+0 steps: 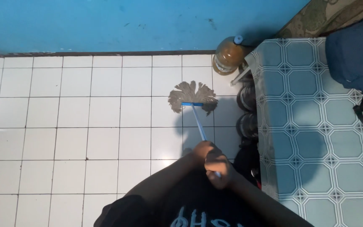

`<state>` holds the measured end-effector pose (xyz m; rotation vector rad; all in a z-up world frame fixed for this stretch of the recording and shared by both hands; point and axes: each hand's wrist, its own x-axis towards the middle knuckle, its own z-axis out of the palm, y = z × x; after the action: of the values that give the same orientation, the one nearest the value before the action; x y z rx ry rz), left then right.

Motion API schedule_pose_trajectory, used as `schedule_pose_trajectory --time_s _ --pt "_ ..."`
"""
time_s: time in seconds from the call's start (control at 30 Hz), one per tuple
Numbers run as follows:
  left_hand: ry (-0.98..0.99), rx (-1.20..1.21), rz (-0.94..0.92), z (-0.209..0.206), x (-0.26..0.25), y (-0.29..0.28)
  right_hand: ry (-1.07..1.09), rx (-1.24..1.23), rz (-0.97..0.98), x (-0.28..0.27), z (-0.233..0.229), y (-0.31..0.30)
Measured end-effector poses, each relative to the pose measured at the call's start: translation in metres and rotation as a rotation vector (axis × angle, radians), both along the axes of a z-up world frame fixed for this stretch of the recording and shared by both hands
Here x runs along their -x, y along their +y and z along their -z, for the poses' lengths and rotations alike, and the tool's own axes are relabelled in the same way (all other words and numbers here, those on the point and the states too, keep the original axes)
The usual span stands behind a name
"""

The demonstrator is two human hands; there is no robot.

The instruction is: The person is mopping the tiled floor in a bedroom using a flat mop.

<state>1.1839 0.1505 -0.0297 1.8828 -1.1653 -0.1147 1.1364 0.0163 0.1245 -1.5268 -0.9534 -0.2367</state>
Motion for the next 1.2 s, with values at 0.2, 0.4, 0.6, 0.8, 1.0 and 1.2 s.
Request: schedule_pose_trajectory --time_s 0.2,0.4,0.6,0.8,1.0,1.2 --pt "-0.063 0.064 0.026 0.001 -0.019 -0.004 0.126 -0.129 -0.154 -0.005 0.036 -0.011" --pt "-0.162 -0.158 0.075 0.024 -0.06 -0.016 0.208 0.367 -0.017 -0.035 0.045 -0.028" --pt "-0.087 -0.088 -0.02 0.022 -0.13 -0.042 0.199 0.138 -0.011 -0.107 0.079 -0.041" --pt "-0.059 -0.185 0.011 0.021 -0.192 -0.046 -0.126 0.031 0.147 -0.168 0.034 -0.041" --pt "-0.044 -0.119 0.055 0.023 -0.196 -0.069 0.012 0.088 -0.015 -0.178 0.038 -0.079" --pt "0.002 -0.187 0.007 -0.027 -0.196 -0.083 0.255 0.346 -0.185 -0.192 0.011 -0.108"
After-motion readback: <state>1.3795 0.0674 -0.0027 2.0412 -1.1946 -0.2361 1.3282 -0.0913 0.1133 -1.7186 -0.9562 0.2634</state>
